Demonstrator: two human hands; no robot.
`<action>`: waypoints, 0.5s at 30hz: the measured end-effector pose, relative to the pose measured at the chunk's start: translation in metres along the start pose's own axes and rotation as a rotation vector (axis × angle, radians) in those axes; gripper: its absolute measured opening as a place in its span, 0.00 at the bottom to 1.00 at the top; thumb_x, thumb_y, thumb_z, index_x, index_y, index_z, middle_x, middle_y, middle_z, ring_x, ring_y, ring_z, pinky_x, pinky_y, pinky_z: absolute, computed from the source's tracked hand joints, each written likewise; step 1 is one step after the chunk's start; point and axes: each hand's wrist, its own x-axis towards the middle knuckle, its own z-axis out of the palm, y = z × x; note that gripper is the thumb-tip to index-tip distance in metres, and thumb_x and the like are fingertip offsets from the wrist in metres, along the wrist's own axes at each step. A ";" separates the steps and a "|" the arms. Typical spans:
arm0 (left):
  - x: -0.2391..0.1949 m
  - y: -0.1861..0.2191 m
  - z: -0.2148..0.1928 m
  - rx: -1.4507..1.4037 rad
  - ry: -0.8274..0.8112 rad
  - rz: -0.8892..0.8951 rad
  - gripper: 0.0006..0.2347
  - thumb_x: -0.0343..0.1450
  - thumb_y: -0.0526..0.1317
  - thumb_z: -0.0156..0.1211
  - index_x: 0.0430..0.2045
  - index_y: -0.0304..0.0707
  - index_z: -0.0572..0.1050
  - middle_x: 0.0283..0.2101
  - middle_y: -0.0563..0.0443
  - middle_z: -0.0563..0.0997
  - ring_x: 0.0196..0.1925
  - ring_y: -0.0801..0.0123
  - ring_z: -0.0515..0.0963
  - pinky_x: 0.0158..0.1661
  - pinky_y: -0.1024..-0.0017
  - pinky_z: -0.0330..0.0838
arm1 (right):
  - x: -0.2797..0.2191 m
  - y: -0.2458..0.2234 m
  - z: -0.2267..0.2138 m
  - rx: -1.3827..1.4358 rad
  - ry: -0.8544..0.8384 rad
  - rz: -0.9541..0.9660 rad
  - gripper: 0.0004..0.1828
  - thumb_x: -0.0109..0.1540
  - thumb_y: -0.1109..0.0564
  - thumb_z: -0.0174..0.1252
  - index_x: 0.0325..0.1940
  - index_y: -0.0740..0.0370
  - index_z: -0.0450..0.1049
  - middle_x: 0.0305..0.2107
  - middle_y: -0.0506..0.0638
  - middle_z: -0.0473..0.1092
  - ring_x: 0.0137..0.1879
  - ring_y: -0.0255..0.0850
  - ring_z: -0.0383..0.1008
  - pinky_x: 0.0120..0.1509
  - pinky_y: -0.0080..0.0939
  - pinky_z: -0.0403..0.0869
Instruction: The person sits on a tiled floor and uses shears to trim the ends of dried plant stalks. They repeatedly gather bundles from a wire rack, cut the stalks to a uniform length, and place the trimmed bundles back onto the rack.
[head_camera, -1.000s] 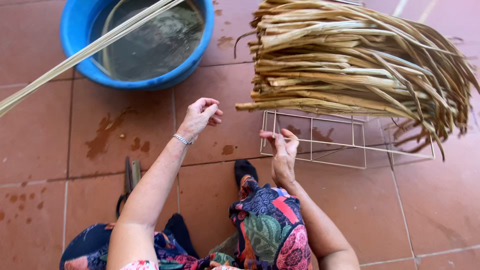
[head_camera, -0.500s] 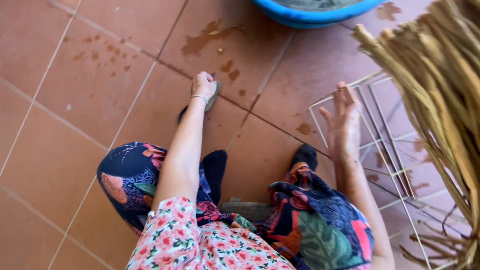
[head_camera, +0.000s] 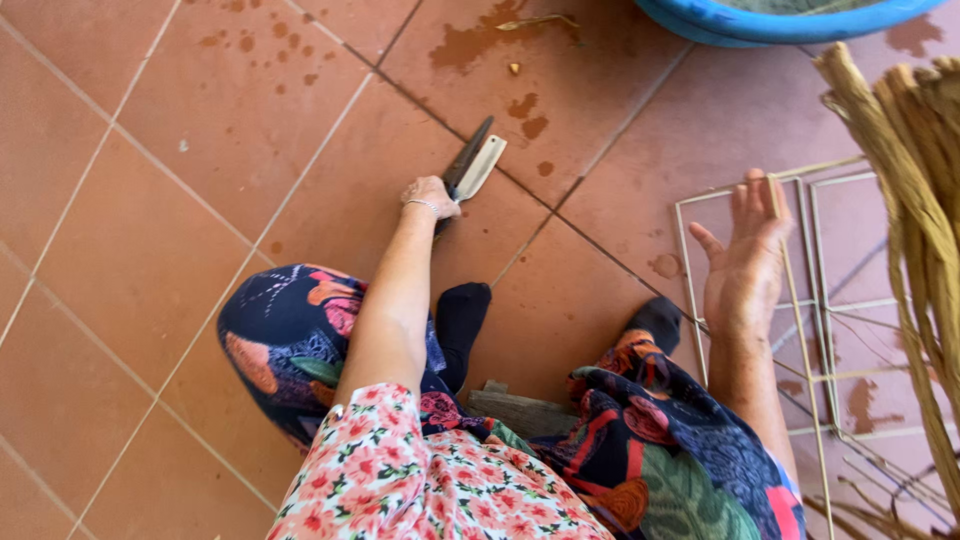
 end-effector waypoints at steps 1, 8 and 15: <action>0.002 -0.001 0.003 -0.003 0.023 0.020 0.30 0.52 0.56 0.77 0.44 0.36 0.82 0.51 0.35 0.81 0.54 0.49 0.81 0.54 0.58 0.75 | -0.003 0.001 -0.001 0.012 0.025 0.043 0.42 0.70 0.26 0.40 0.80 0.53 0.49 0.78 0.54 0.46 0.79 0.52 0.51 0.71 0.64 0.67; -0.013 0.009 -0.056 -0.806 -0.097 0.032 0.08 0.67 0.43 0.59 0.17 0.46 0.72 0.20 0.58 0.74 0.22 0.75 0.75 0.20 0.71 0.66 | -0.041 0.013 -0.022 -0.180 -0.043 0.236 0.21 0.71 0.47 0.52 0.60 0.64 0.74 0.45 0.53 0.79 0.49 0.38 0.79 0.55 0.41 0.77; -0.106 0.084 -0.107 -1.102 0.163 0.620 0.05 0.71 0.33 0.56 0.31 0.27 0.74 0.29 0.47 0.78 0.25 0.69 0.79 0.26 0.72 0.74 | -0.072 -0.015 -0.026 -0.048 -0.211 0.138 0.18 0.69 0.52 0.55 0.60 0.65 0.74 0.43 0.51 0.78 0.50 0.37 0.78 0.58 0.40 0.77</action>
